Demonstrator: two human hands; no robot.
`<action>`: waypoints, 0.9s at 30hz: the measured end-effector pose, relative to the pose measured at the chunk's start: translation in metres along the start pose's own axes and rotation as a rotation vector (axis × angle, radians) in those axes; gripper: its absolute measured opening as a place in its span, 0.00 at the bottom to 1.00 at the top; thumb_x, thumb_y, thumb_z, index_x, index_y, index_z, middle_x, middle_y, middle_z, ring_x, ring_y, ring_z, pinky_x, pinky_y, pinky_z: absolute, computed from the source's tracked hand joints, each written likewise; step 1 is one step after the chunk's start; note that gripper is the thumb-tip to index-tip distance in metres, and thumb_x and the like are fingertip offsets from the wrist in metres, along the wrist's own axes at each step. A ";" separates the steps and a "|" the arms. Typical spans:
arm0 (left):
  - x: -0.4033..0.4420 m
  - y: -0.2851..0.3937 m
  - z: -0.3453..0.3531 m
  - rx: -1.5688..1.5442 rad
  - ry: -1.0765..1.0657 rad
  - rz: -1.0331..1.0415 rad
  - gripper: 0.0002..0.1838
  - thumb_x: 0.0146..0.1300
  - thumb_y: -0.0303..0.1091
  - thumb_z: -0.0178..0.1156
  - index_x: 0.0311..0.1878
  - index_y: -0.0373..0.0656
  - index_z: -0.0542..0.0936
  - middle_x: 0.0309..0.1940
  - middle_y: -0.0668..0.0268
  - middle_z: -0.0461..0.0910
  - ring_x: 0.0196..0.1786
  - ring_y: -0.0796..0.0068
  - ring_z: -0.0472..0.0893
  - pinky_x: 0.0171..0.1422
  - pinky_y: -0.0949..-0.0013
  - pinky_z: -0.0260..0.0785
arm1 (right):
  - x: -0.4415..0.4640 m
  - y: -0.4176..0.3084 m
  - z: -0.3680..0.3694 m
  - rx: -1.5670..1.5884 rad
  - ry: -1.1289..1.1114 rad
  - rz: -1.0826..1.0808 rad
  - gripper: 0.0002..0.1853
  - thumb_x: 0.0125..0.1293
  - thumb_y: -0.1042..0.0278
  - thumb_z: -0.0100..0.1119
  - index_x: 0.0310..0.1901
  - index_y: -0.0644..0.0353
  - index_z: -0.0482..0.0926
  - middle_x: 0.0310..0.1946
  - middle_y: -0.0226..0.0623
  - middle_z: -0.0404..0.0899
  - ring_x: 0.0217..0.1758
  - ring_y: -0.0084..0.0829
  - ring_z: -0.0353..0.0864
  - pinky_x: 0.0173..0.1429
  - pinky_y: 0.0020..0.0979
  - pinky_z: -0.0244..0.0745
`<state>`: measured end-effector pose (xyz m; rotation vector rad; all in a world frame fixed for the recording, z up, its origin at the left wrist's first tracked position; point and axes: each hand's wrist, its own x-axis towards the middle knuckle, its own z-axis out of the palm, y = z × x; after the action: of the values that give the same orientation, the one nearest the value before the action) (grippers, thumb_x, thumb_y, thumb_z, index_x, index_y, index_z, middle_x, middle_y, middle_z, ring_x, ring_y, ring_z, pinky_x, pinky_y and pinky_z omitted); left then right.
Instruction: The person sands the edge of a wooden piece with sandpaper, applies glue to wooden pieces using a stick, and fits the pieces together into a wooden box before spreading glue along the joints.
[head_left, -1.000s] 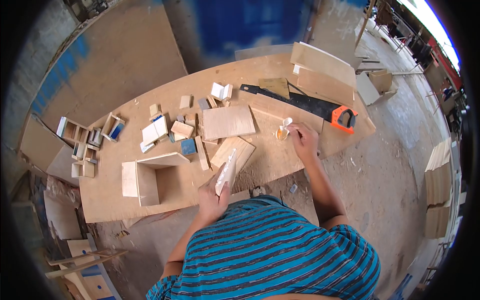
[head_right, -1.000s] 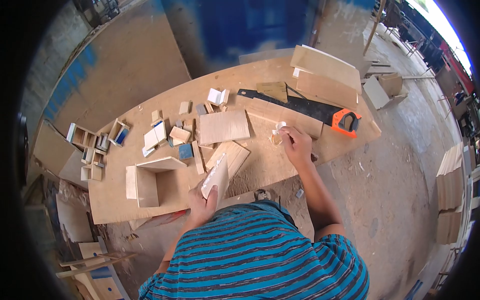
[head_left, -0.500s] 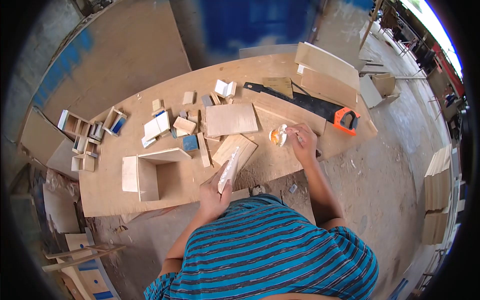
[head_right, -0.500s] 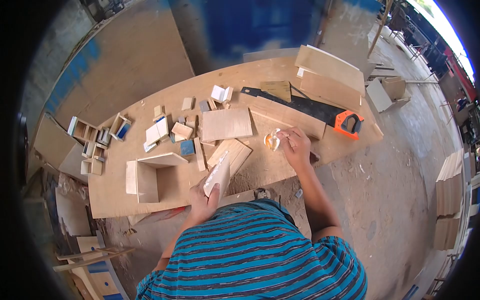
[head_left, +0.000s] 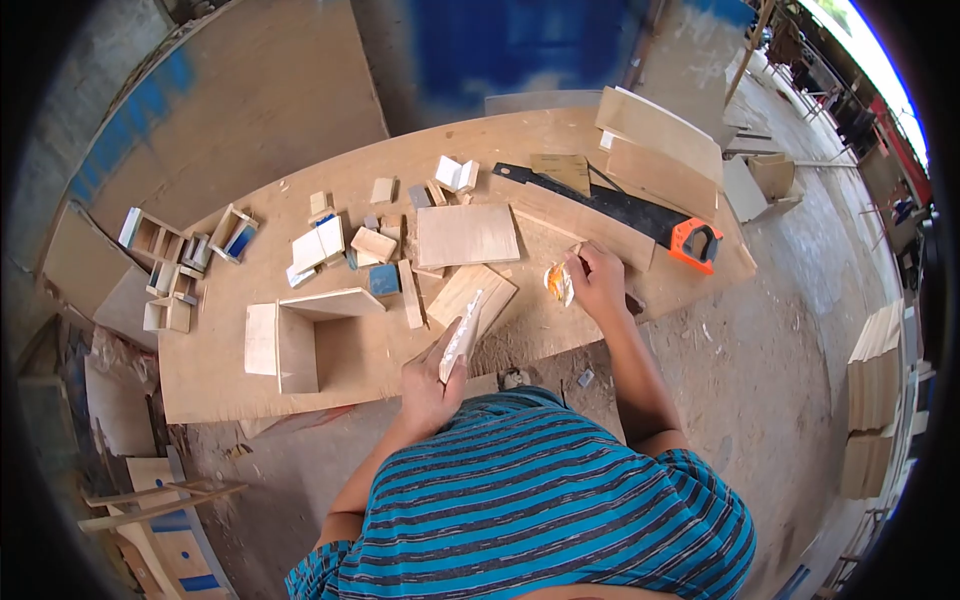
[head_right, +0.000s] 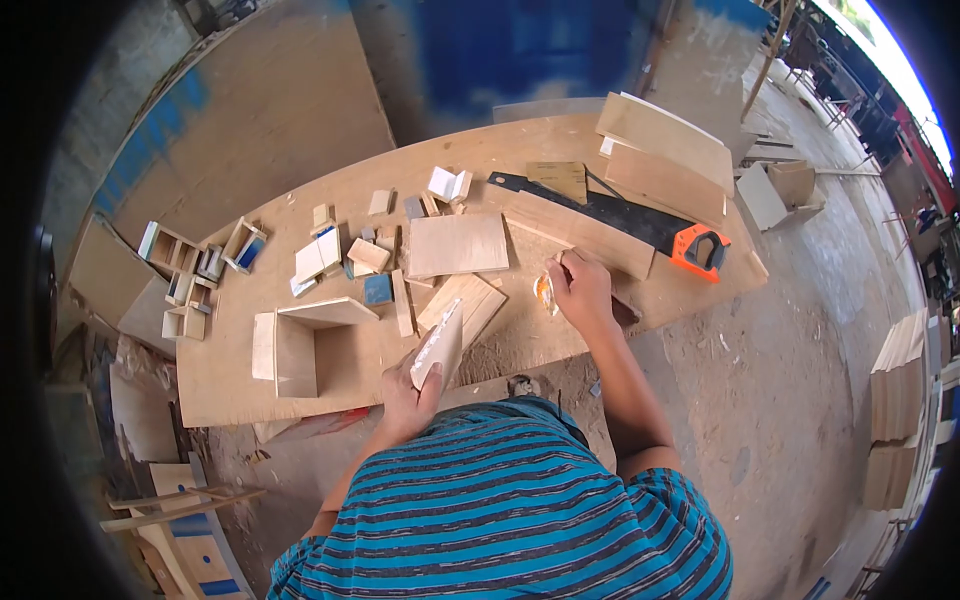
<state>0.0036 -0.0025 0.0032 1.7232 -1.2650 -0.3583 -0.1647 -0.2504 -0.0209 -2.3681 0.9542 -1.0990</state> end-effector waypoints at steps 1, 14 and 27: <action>0.000 0.000 0.000 0.003 0.000 -0.003 0.25 0.62 0.31 0.56 0.64 0.38 0.74 0.40 0.43 0.82 0.38 0.44 0.84 0.46 0.57 0.77 | 0.001 -0.004 0.000 0.010 0.024 0.001 0.10 0.64 0.69 0.61 0.28 0.65 0.76 0.27 0.45 0.76 0.27 0.46 0.77 0.32 0.38 0.69; -0.001 -0.006 -0.001 -0.001 -0.003 0.013 0.26 0.62 0.32 0.55 0.65 0.40 0.73 0.40 0.43 0.82 0.38 0.43 0.84 0.44 0.56 0.77 | 0.012 -0.010 -0.017 0.528 0.223 0.321 0.11 0.71 0.65 0.56 0.35 0.64 0.80 0.26 0.33 0.77 0.26 0.25 0.77 0.34 0.25 0.72; -0.001 -0.009 -0.001 -0.031 -0.041 0.002 0.27 0.60 0.30 0.58 0.65 0.43 0.74 0.43 0.45 0.83 0.37 0.47 0.84 0.43 0.58 0.78 | -0.019 -0.068 -0.002 1.445 -0.148 0.850 0.10 0.72 0.62 0.58 0.42 0.61 0.80 0.28 0.33 0.81 0.26 0.24 0.80 0.32 0.29 0.81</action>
<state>0.0086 -0.0005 -0.0037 1.6959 -1.2846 -0.4115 -0.1460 -0.1889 0.0090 -0.7255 0.5950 -0.7494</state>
